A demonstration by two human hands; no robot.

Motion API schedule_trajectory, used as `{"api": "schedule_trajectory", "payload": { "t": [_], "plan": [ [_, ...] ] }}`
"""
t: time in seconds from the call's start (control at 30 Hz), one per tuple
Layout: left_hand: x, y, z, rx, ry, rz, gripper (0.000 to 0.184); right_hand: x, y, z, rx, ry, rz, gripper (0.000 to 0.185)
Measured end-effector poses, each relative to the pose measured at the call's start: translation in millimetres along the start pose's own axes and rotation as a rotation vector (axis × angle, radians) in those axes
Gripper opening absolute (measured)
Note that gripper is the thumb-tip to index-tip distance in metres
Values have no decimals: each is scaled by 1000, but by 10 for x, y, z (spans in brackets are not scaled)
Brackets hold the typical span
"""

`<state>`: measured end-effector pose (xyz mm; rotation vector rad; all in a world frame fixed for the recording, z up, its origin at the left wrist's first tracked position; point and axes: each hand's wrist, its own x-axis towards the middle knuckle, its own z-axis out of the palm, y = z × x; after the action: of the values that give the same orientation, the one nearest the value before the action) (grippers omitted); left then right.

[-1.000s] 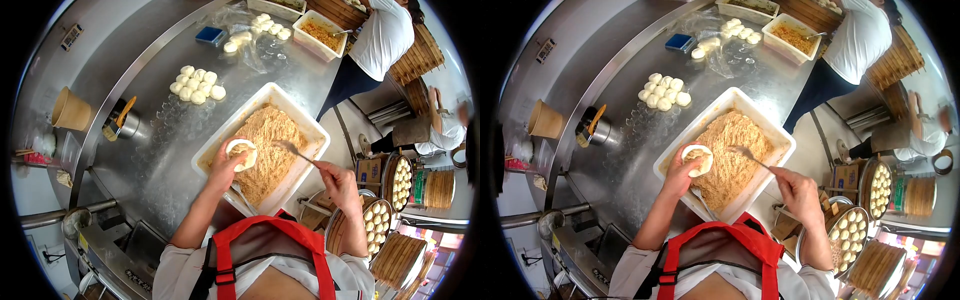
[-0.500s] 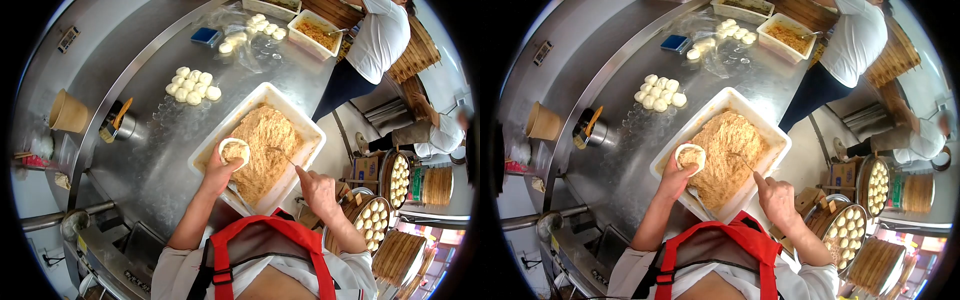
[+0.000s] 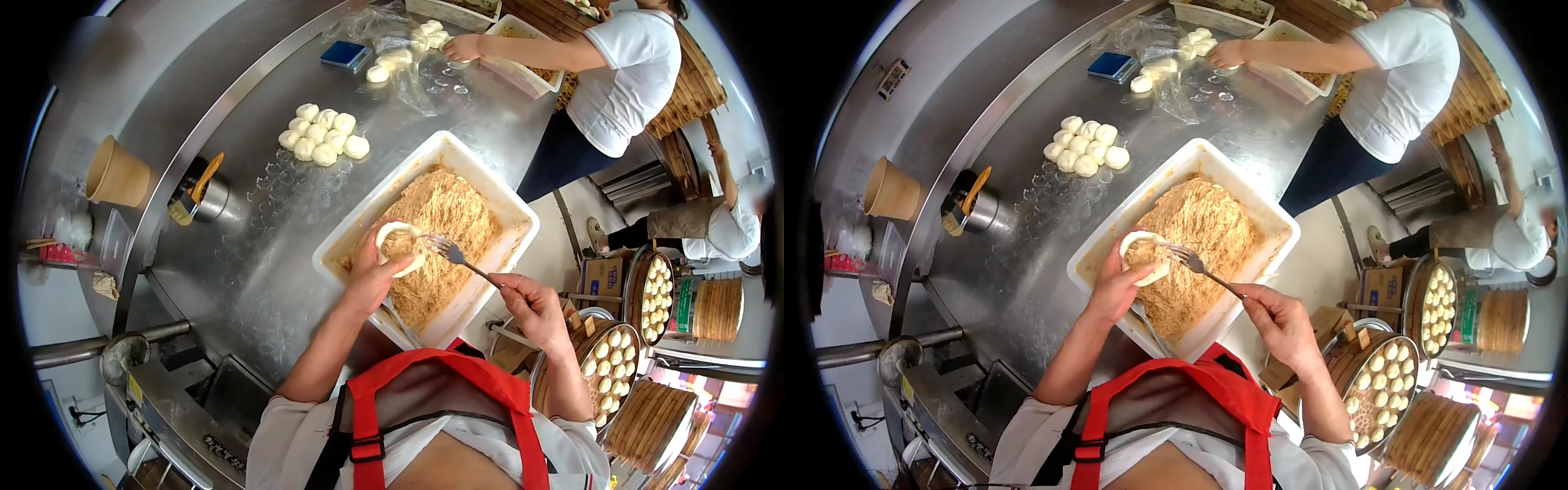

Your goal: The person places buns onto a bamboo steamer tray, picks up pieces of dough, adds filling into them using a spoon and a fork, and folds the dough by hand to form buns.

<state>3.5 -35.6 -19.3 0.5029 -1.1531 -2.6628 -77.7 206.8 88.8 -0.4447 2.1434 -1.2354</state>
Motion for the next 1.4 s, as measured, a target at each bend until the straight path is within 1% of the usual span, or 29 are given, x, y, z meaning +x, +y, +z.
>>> {"api": "schedule_trajectory", "payload": {
  "t": [0.07, 0.13, 0.27, 0.37, 0.47, 0.5, 0.6, 0.63, 0.67, 0.73, 0.83, 0.87, 0.93, 1.0, 1.03, 1.13, 1.17, 1.27, 1.3, 1.4],
  "plan": [
    [13, -60, 34, 25, -10, 27, 55, 5, -19, 53, -62, -2, -35, 23],
    [18, -97, 69, 72, 38, 43, 52, 11, -53, 110, -124, 9, -80, 23],
    [36, -151, 27, 176, 117, 143, 49, -26, -149, 83, -183, 20, -35, 23],
    [41, -100, -26, 150, 221, 129, 47, -20, 15, -7, -161, 132, -127, 24],
    [29, -52, -64, 19, 217, 108, 42, 14, 21, -80, -558, 339, -270, 26],
    [37, -59, -85, 4, 214, 94, 44, 83, 114, -68, -707, 442, -426, 26],
    [48, -66, -58, -31, 219, 68, 46, 281, 396, 120, -965, 404, -440, 27],
    [58, -84, -64, -58, 197, 42, 48, 327, 462, 204, -1024, 400, -478, 31],
    [68, -86, -50, -72, 185, 35, 49, 323, 503, 236, -1071, 391, -471, 38],
    [67, -90, -20, -100, 168, 13, 50, 309, 517, 252, -1054, 381, -463, 39],
    [67, -32, 55, -259, 47, -58, 50, 298, 583, 220, -967, 387, -468, 37],
    [60, 20, 104, -309, 6, -86, 50, 284, 577, 215, -937, 369, -413, 37],
    [21, 66, 215, -238, 30, -65, 46, 230, 489, 210, -874, 317, -305, 36],
    [20, 73, 230, -188, 41, -56, 44, 200, 428, 225, -831, 378, -404, 35],
    [21, 68, 256, -112, 51, 0, 47, 197, 384, 223, -808, 413, -457, 35],
    [-19, 133, 379, -167, 54, 33, 47, 163, 140, 279, -714, 452, -479, 34],
    [-26, 128, 410, -181, 54, 51, 47, 177, 121, 288, -635, 407, -513, 32],
    [-41, 105, 521, -217, 39, 94, 47, 230, 0, 441, -170, 208, -382, 29],
    [-55, 107, 563, -220, 31, 103, 48, 253, -32, 503, -93, 192, -401, 27],
    [-110, 139, 679, -239, 36, 104, 46, 333, -21, 649, 162, 125, -331, 25]
  ]
}}
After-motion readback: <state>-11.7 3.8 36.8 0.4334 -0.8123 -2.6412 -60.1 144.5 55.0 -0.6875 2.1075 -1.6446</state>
